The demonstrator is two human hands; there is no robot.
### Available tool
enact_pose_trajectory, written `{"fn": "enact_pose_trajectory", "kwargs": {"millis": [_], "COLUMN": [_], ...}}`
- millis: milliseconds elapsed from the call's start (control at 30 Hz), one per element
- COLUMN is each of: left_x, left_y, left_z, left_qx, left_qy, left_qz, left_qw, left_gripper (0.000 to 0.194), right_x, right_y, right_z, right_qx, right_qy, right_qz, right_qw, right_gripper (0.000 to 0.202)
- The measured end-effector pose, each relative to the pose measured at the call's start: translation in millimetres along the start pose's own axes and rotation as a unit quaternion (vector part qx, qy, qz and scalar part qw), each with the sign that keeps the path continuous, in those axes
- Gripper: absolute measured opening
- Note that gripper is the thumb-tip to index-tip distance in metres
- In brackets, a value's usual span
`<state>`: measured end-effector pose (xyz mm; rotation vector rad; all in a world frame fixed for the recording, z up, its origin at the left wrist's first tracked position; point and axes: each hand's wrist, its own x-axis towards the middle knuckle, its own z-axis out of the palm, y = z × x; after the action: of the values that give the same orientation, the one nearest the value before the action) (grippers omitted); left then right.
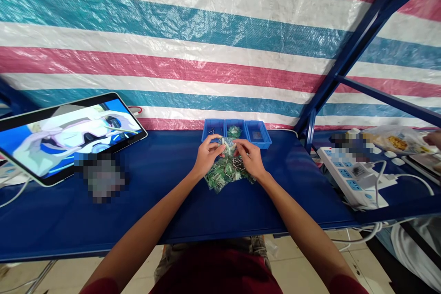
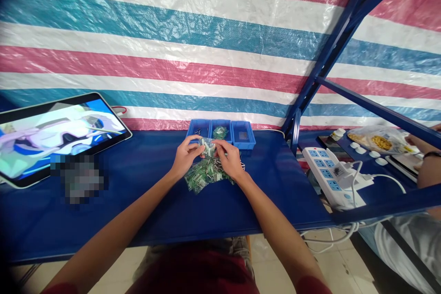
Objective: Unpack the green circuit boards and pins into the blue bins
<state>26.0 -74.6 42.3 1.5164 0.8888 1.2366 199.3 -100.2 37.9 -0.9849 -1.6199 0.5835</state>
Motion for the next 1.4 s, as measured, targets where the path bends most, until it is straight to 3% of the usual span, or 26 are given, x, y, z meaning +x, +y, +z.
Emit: {"fn": "enact_pose_trajectory", "kwargs": {"millis": [100,233,333,467,667,833,1000,1233,1400], "left_x": [0,0,0,1,2,1,1,1,0], "left_y": [4,4,0,-4,-9,-11,-7,2,3], "left_z": [0.1,1.5,1.7,0.2,-1.3,-0.7,0.7,-0.7,0.6], "left_qx": [-0.02,-0.02,-0.026,-0.03,0.064,0.04,0.019,-0.014,-0.029], "left_qy": [-0.001,-0.024,-0.039,-0.082,-0.053,-0.058,-0.018,0.012,-0.026], "left_qz": [0.002,0.008,0.01,0.012,0.05,0.025,0.035,0.032,0.017], "left_qw": [1.0,0.999,0.999,0.996,0.995,0.997,0.999,0.999,0.999], "left_gripper": [0.048,0.036,0.034,0.045,0.034,0.03,0.029,0.034,0.035], "right_x": [1,2,2,2,1,1,0,1,2], "right_y": [3,4,1,0,4,4,0,-2,-3], "right_z": [0,0,0,0,1,1,0,-3,-3], "right_qx": [-0.034,-0.065,-0.056,-0.044,-0.063,-0.069,-0.059,-0.052,-0.068], "right_qy": [0.002,0.013,0.021,0.026,0.045,0.042,0.035,0.012,0.026], "right_qz": [-0.036,-0.059,-0.059,-0.034,-0.001,0.01,0.01,-0.051,-0.073], "right_qw": [0.999,0.996,0.996,0.998,0.997,0.997,0.998,0.997,0.995], "right_gripper": [0.025,0.022,0.016,0.015,0.021,0.023,0.02,0.036,0.022]}}
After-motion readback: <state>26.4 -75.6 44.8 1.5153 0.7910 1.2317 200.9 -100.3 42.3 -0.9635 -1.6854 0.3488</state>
